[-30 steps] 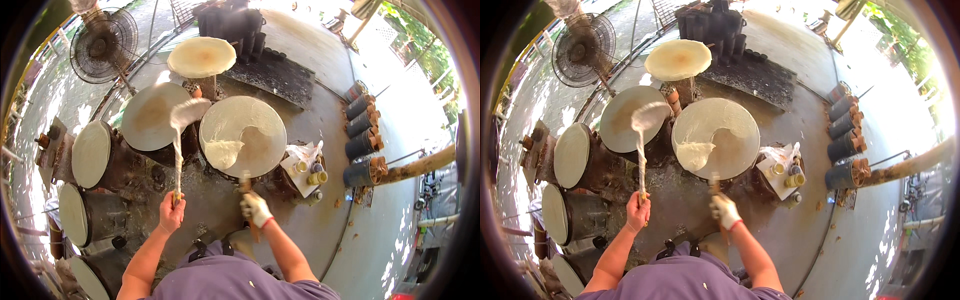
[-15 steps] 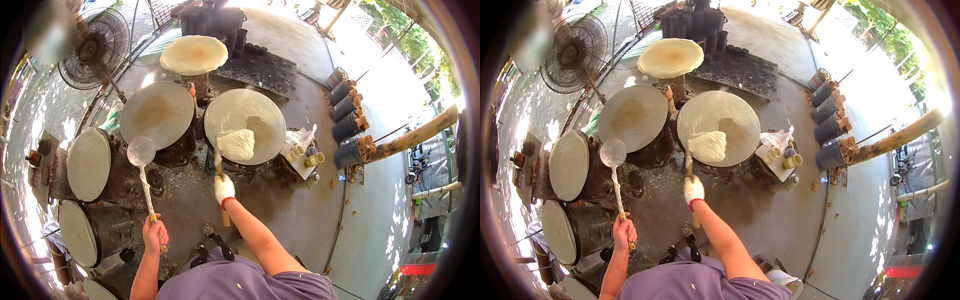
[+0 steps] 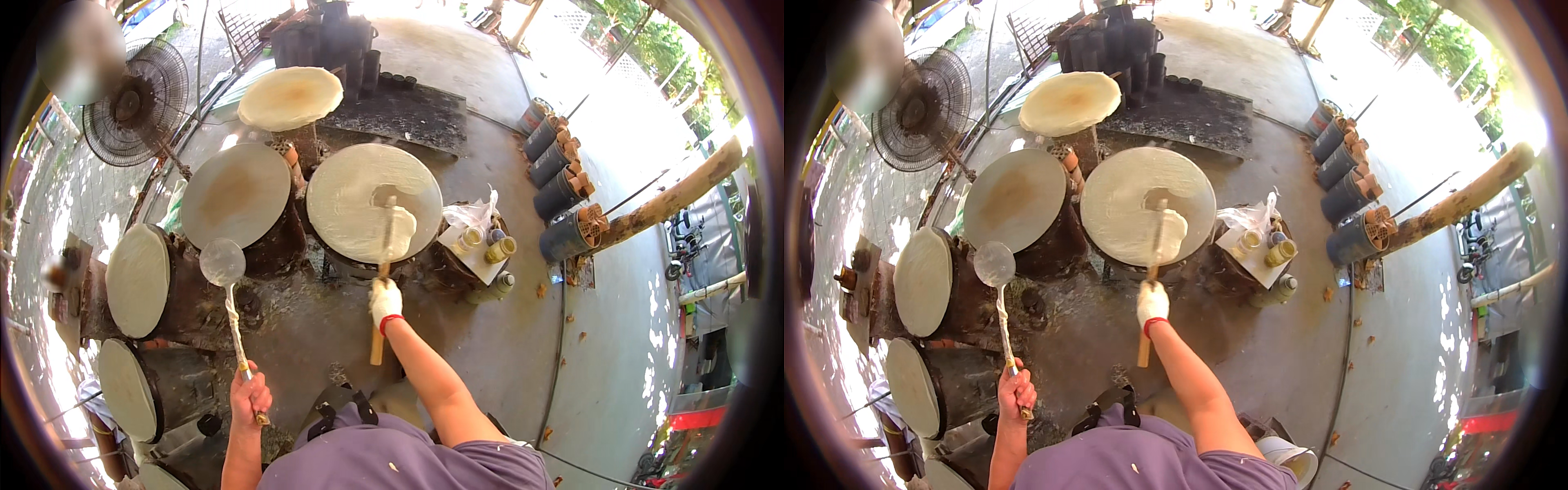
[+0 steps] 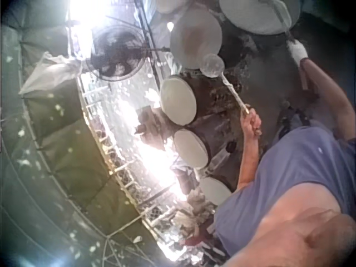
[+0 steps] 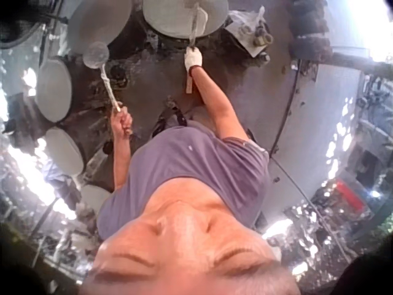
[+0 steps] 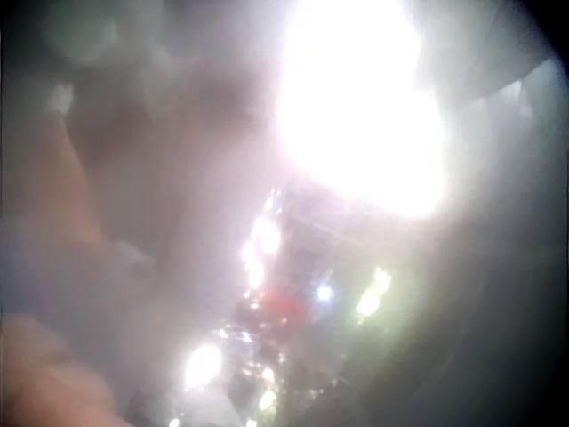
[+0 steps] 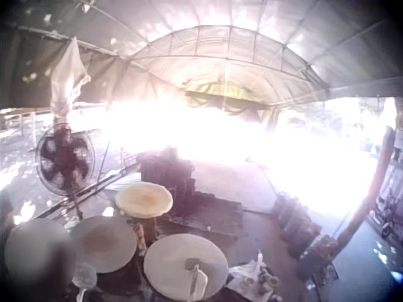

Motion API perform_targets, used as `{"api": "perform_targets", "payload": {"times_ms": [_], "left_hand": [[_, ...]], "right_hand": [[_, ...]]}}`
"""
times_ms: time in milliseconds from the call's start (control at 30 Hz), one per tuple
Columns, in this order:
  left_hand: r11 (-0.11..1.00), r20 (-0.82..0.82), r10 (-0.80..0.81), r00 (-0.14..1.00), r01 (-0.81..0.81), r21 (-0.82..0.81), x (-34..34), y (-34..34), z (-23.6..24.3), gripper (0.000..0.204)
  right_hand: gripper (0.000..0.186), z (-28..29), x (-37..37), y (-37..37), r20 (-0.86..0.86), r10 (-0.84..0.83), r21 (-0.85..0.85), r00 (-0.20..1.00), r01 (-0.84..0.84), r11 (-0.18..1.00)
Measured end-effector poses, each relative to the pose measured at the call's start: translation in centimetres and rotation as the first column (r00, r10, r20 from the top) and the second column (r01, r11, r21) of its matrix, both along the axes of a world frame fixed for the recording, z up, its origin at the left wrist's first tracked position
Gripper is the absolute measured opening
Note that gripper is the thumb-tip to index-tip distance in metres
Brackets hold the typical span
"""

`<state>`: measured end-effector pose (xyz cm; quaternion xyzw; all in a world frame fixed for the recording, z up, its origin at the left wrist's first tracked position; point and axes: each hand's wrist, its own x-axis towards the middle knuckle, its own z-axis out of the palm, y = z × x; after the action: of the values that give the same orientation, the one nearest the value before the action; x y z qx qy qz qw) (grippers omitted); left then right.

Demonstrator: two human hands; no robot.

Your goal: The person scoops batter from a large metal basin and pours it onto several hot, round griddles. Using a wooden stick, they spread the batter into thin, circular crepes. The person flips the crepes to cook both sides and then removes the finished ones from the griddles.

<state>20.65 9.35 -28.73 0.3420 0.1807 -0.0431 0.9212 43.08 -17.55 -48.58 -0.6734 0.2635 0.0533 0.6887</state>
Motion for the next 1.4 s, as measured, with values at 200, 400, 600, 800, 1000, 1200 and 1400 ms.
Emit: {"api": "perform_targets", "payload": {"times_ms": [200, 400, 600, 800, 1000, 1200, 1400], "left_hand": [[0.998, 0.034, 0.017, 0.999, -0.015, -0.062, 1.3, -6.3, 0.5, 0.023], [0.992, 0.059, -0.010, 0.998, 0.018, -0.128, 3.8, -14.4, 2.0, 0.020], [0.992, 0.040, -0.004, 0.999, 0.009, -0.129, 7.1, -22.2, 3.8, 0.018], [0.992, -0.017, 0.010, 1.000, -0.012, -0.125, 8.0, -24.5, 3.7, 0.019], [0.990, -0.093, 0.027, 0.995, -0.040, -0.138, 8.4, -23.7, 3.3, 0.019], [0.987, -0.142, -0.007, 0.990, -0.016, -0.158, 8.9, -21.2, 2.6, 0.016], [0.984, -0.177, -0.066, 0.982, 0.035, -0.173, 9.0, -16.9, 0.4, 0.013]], "right_hand": [[0.026, -0.9, -3.3, -6.8, -0.035, 0.275, -0.145, 0.961, -0.277, 0.950], [0.030, 5.2, -0.3, -13.8, -0.090, 0.505, -0.238, 0.858, -0.511, 0.826], [0.029, 4.6, 7.4, -18.7, -0.056, 0.510, -0.531, 0.858, -0.459, 0.712], [0.032, 7.4, 1.8, -22.0, -0.185, 0.890, -0.267, 0.417, -0.893, 0.363], [0.037, 5.0, 10.9, -22.8, -0.179, 0.567, -0.657, 0.804, -0.527, 0.540], [0.040, 4.5, 16.7, -18.3, 0.156, 0.501, -0.505, 0.851, -0.367, 0.781], [0.039, 4.7, 6.2, -17.8, -0.051, 0.161, 0.257, 0.986, -0.143, 0.956]]}}
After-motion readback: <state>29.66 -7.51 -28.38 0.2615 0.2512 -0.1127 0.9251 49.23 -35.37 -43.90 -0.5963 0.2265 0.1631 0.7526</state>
